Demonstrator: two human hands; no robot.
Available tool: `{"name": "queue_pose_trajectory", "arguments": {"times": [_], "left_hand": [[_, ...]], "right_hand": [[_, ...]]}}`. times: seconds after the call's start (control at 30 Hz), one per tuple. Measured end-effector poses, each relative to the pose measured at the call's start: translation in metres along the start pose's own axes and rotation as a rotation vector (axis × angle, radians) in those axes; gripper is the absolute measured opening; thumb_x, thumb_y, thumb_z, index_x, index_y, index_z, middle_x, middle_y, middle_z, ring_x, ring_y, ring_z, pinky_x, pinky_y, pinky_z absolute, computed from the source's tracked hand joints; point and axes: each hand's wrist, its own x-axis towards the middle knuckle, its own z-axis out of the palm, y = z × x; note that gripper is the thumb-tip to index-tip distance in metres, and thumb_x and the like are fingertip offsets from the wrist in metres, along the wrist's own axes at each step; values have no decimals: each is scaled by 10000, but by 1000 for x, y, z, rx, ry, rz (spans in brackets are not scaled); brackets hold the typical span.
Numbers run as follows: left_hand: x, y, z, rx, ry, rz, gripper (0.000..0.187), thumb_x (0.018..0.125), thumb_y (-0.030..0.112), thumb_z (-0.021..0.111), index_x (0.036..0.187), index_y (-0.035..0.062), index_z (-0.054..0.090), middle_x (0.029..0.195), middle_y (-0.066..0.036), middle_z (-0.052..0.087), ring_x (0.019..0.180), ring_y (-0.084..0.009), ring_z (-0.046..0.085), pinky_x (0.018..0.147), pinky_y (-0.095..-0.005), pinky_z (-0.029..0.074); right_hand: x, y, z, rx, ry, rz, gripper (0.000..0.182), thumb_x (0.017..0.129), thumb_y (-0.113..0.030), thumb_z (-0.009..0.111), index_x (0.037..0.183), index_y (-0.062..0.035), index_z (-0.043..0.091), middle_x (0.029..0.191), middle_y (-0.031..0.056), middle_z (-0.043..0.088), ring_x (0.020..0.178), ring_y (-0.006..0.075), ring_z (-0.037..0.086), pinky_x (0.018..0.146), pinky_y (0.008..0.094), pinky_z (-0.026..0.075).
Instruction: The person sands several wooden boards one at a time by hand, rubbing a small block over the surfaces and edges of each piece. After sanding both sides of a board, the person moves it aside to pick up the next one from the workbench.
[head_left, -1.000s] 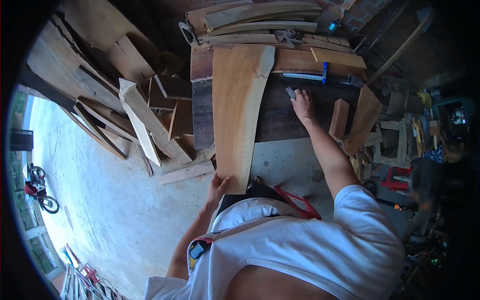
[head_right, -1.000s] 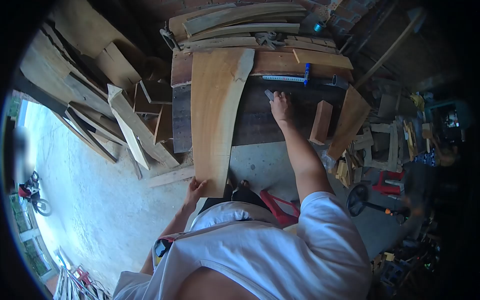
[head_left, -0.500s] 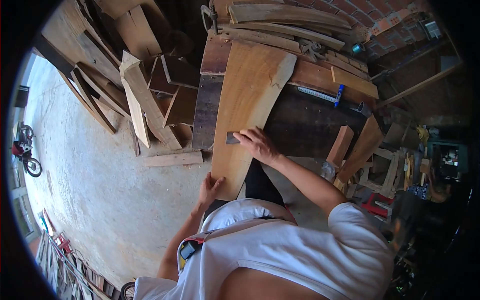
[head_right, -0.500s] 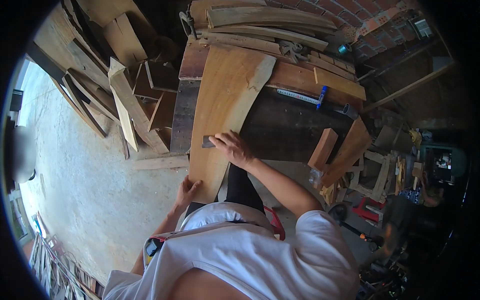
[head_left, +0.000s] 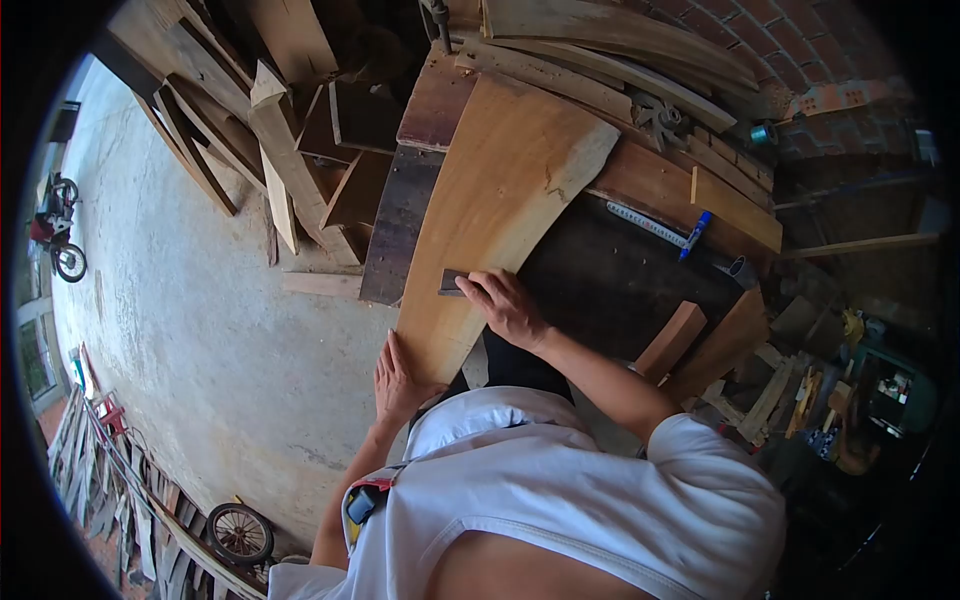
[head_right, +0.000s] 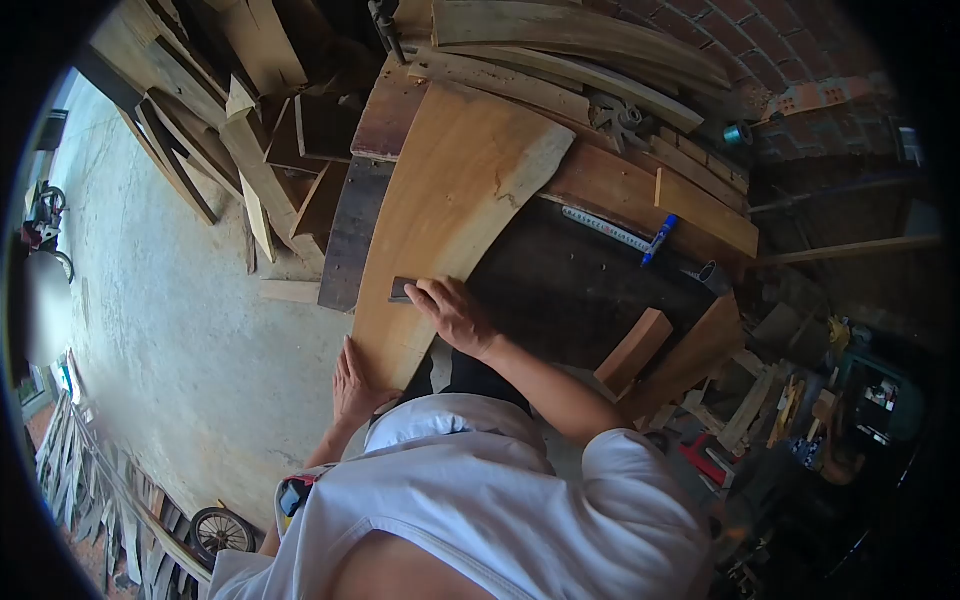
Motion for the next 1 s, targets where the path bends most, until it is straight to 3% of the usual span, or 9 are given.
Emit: {"name": "queue_pose_trajectory", "arguments": {"times": [0.1, 0.23, 0.4, 0.5, 0.63, 0.77, 0.83, 0.9, 1.0], "left_hand": [[1, -3, 4, 5, 13, 8, 1463, 542, 394, 977, 1601, -23, 58, 1539, -238, 338, 1424, -417, 366, 1170, -485, 336], [1, 0, 5, -2, 16, -30, 1475, 532, 400, 979, 1604, -18, 56, 1532, -230, 355, 1403, -412, 385, 1162, -488, 338], [2, 1, 1, -10, 39, -30, 1476, 516, 413, 980, 1610, -3, 81, 1532, -207, 370, 1375, -398, 408, 1154, -488, 329], [-2, 1, 2, -38, 30, -24, 1465, 528, 405, 978, 1616, 11, 80, 1543, -201, 361, 1385, -396, 400, 1160, -489, 321], [-4, -8, 1, -89, 100, 29, 1425, 563, 395, 967, 1630, 61, 83, 1546, -183, 372, 1399, -393, 390, 1167, -493, 313], [-20, -52, 16, -239, 35, -30, 1238, 686, 382, 919, 1616, 64, 168, 1531, -190, 391, 1338, -394, 485, 1081, -458, 445], [-35, -66, 23, -252, 142, 38, 1027, 761, 338, 889, 1555, 22, 319, 1355, -199, 563, 1121, -361, 657, 926, -414, 554], [-39, -75, 20, -704, -125, -182, 706, 852, 281, 841, 1394, -14, 500, 1027, -143, 689, 837, -251, 724, 756, -341, 592], [-45, -63, 12, -1003, -150, -302, 438, 925, 229, 782, 1213, -32, 580, 833, -72, 683, 684, -138, 685, 656, -270, 572]], "right_hand": [[39, 69, -35, -87, 6, 53, 482, 868, -11, 680, 1336, -65, 579, 1202, 129, 568, 1077, 345, 575, 956, 460, 485], [112, 216, -81, -391, 461, 367, 376, 950, -22, 597, 1324, -27, 555, 1227, 186, 555, 1110, 397, 544, 948, 486, 461], [95, 113, -25, -173, 329, 384, 391, 947, -59, 619, 1331, -20, 557, 1216, 173, 569, 1099, 399, 552, 946, 467, 467], [39, -3, 25, -22, 38, -28, 389, 901, -109, 595, 1284, -51, 633, 1170, 102, 636, 1072, 283, 610, 951, 405, 516], [50, 0, 19, -20, -105, -258, 396, 898, -131, 583, 1281, -40, 632, 1180, 98, 619, 1094, 271, 599, 983, 386, 505], [152, 138, -15, -260, 292, 135, 382, 896, -6, 656, 1271, -57, 602, 1170, 130, 600, 1069, 371, 559, 933, 462, 458], [178, 197, -8, -241, 461, 316, 348, 904, -31, 651, 1247, -63, 603, 1165, 142, 605, 1068, 388, 555, 942, 483, 441], [176, 149, 0, -309, 401, 385, 322, 911, -35, 644, 1229, -61, 607, 1173, 146, 608, 1074, 389, 558, 932, 479, 448], [105, 16, 38, -135, 244, 202, 362, 906, -18, 641, 1266, -56, 625, 1186, 121, 632, 1056, 355, 573, 913, 440, 477]]}}
